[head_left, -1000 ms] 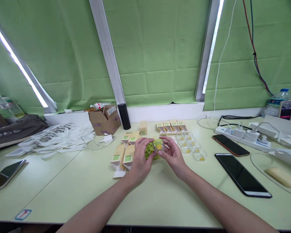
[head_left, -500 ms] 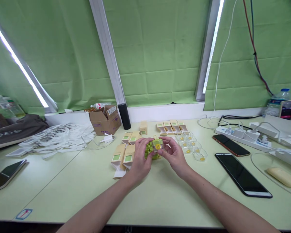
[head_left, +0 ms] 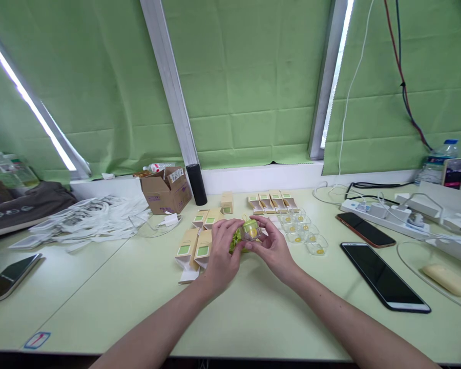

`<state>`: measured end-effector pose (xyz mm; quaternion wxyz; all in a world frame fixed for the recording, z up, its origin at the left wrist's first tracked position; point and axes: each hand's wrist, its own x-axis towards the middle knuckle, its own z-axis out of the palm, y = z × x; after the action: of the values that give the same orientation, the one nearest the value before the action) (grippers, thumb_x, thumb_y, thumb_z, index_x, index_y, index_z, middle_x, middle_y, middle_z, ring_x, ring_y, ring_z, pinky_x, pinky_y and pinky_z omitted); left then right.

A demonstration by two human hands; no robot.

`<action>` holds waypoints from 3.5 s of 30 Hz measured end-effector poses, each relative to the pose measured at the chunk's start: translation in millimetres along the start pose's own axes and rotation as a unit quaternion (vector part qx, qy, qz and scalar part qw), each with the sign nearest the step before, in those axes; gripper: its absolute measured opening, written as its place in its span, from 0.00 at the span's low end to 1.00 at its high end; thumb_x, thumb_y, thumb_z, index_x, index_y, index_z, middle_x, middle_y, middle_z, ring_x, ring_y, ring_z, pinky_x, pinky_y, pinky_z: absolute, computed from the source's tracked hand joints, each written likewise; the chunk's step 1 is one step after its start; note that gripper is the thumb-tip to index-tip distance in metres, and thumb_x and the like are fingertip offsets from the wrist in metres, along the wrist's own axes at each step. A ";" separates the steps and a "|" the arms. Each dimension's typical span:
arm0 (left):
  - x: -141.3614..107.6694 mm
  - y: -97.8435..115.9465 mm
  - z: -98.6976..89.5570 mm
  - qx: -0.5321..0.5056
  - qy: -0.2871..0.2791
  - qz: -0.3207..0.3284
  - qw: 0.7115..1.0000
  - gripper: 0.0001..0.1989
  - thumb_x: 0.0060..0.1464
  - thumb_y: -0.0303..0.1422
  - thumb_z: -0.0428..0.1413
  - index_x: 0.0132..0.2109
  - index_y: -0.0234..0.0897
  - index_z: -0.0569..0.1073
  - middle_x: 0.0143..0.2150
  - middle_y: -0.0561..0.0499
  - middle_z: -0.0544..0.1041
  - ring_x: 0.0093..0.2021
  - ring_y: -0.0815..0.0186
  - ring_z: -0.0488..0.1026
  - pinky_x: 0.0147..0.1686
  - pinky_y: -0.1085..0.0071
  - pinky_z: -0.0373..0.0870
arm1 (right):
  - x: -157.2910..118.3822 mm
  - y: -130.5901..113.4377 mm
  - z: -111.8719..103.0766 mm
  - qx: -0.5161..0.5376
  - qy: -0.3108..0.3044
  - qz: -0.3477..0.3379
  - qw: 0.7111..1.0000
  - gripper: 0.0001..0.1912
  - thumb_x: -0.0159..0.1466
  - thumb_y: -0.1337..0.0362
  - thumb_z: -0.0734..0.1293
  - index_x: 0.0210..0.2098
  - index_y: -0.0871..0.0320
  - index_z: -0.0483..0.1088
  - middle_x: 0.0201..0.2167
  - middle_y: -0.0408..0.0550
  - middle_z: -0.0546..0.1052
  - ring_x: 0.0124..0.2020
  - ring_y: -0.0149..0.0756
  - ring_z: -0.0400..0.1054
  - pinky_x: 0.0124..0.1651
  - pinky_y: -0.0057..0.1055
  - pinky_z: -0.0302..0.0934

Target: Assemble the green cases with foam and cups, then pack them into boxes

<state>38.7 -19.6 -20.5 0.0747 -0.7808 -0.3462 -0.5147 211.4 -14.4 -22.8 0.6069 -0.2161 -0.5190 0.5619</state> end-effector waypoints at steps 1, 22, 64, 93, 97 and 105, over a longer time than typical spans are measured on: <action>0.1 0.2 0.1 0.009 0.003 0.007 1.000 0.20 0.69 0.27 0.56 0.65 0.44 0.69 0.58 0.43 0.77 0.59 0.53 0.68 0.59 0.52 0.70 | 0.0 0.1 -0.3 -0.004 0.002 -0.002 1.000 0.34 0.52 0.59 0.85 0.56 0.44 0.75 0.48 0.45 0.73 0.42 0.37 0.75 0.45 0.35 0.78; 5.8 3.9 -7.9 -0.057 0.011 -0.007 0.998 0.09 0.70 0.26 0.49 0.40 0.41 0.71 0.41 0.46 0.81 0.49 0.56 0.72 0.55 0.51 0.68 | 12.7 1.9 -22.6 0.226 0.094 0.138 0.960 0.12 0.74 0.56 0.63 0.39 0.57 0.71 0.30 0.53 0.83 0.34 0.47 0.85 0.36 0.37 0.80; -7.6 2.0 -1.8 -0.099 -0.179 -0.128 0.970 0.23 0.59 0.29 0.68 0.60 0.44 0.74 0.56 0.43 0.80 0.58 0.50 0.74 0.59 0.48 0.74 | 14.9 -11.2 -29.8 -0.234 0.269 -0.149 0.922 0.21 0.62 0.67 0.66 0.54 0.51 0.69 0.47 0.49 0.73 0.51 0.45 0.68 0.52 0.43 0.65; 34.8 -14.9 -12.5 0.074 -0.106 -0.039 0.991 0.11 0.68 0.33 0.58 0.36 0.41 0.83 0.36 0.49 0.78 0.42 0.57 0.73 0.49 0.55 0.67 | 16.4 -16.6 -30.7 -0.219 0.288 -0.144 0.921 0.20 0.61 0.64 0.68 0.53 0.51 0.69 0.41 0.45 0.73 0.46 0.43 0.69 0.48 0.39 0.64; 64.5 -27.1 -1.6 0.093 -0.188 -0.018 0.978 0.15 0.70 0.35 0.55 0.35 0.41 0.81 0.34 0.46 0.80 0.47 0.51 0.71 0.51 0.51 0.66 | 16.2 -17.3 -29.4 -0.216 0.284 -0.146 0.923 0.19 0.60 0.65 0.68 0.52 0.51 0.69 0.40 0.45 0.74 0.46 0.44 0.70 0.47 0.40 0.63; 106.9 -61.3 71.3 0.172 -0.449 -0.021 0.877 0.13 0.57 0.21 0.56 0.41 0.39 0.82 0.62 0.37 0.75 0.64 0.42 0.61 0.57 0.46 0.61 | 17.5 -13.8 -33.4 -0.229 0.278 -0.147 0.921 0.19 0.61 0.65 0.67 0.53 0.52 0.69 0.39 0.44 0.74 0.45 0.43 0.70 0.47 0.40 0.63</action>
<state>79.1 109.6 23.6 0.0332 -0.8955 -0.4418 -0.0428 243.9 8.4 -16.6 0.7362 -0.4181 -0.4701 0.2495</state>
